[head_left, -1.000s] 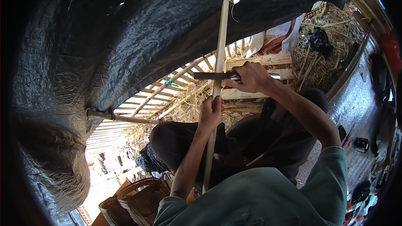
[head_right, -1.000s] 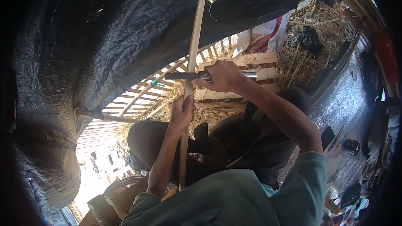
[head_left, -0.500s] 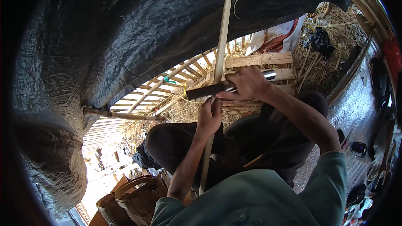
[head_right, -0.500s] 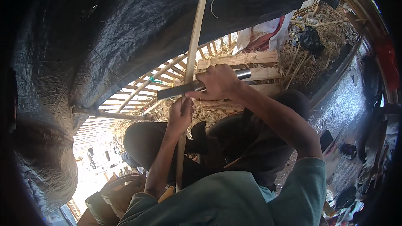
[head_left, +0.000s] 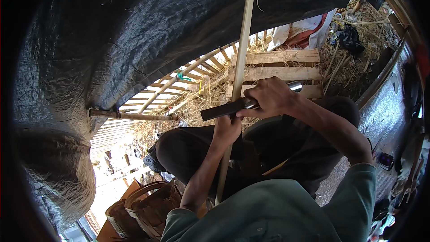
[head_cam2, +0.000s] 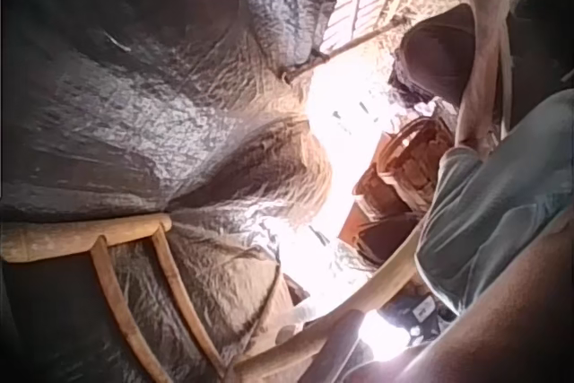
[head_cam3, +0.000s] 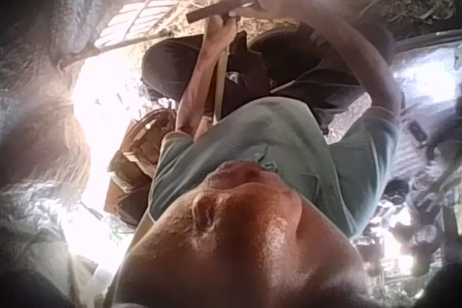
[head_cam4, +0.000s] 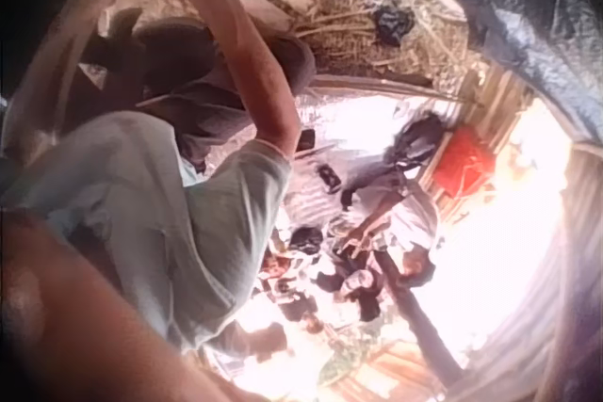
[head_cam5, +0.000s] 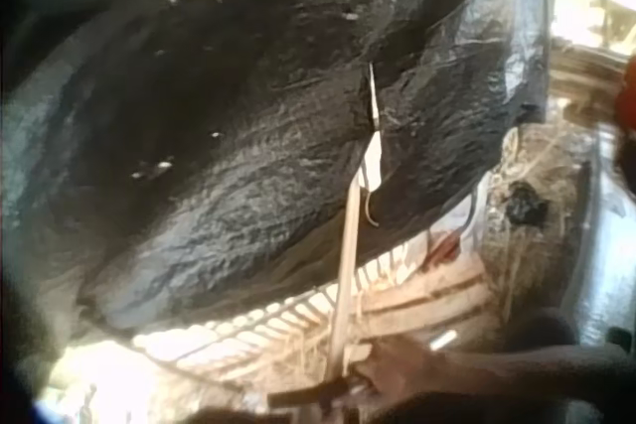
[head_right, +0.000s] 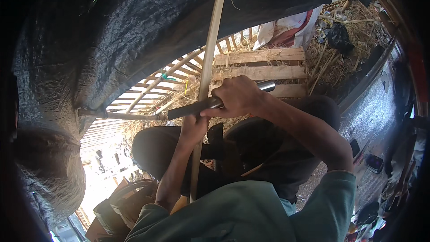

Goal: The person shaves a strip of wood using a knife, removing thin layers of material while holding the strip against their leg and a wooden crate.

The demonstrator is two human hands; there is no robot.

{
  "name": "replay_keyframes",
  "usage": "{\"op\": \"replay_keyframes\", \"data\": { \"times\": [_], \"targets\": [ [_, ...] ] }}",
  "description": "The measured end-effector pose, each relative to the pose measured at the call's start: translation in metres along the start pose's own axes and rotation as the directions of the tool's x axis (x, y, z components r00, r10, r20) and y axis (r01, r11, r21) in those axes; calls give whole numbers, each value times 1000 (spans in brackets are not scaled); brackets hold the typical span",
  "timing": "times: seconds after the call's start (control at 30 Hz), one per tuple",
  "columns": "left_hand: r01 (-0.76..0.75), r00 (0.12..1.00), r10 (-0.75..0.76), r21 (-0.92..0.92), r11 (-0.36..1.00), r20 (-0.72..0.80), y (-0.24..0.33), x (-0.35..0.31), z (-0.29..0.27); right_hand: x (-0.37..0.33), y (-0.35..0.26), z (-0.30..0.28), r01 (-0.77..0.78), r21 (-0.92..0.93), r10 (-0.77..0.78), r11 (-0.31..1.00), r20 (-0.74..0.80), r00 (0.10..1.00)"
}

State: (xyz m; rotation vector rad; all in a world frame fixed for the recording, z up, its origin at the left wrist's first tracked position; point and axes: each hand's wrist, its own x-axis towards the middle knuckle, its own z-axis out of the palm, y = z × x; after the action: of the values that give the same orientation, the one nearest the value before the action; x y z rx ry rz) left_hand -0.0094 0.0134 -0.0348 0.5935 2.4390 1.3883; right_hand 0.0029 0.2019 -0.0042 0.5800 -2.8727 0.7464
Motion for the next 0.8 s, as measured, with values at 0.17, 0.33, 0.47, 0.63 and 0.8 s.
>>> {"op": "replay_keyframes", "data": {
  "times": [0.17,0.33,0.47,0.63,0.8],
  "targets": [
    [132,991,-133,8,991,26,20,2,-4,26,39,-16,-379,-29,376,925,-68,924],
    [52,999,-53,76,996,11,21,2,7,29,80,-39,-412,-33,369,911,-381,848],
    [481,873,-399,-359,800,280,31,10,-6,23,69,-34,-484,18,468,875,-288,835],
    [501,864,-421,-541,675,275,26,8,-5,13,35,-27,-379,-25,375,925,-101,922],
    [360,933,-293,-602,713,211,22,7,-1,-11,12,-8,-93,-32,92,995,-30,995]
  ]
}}
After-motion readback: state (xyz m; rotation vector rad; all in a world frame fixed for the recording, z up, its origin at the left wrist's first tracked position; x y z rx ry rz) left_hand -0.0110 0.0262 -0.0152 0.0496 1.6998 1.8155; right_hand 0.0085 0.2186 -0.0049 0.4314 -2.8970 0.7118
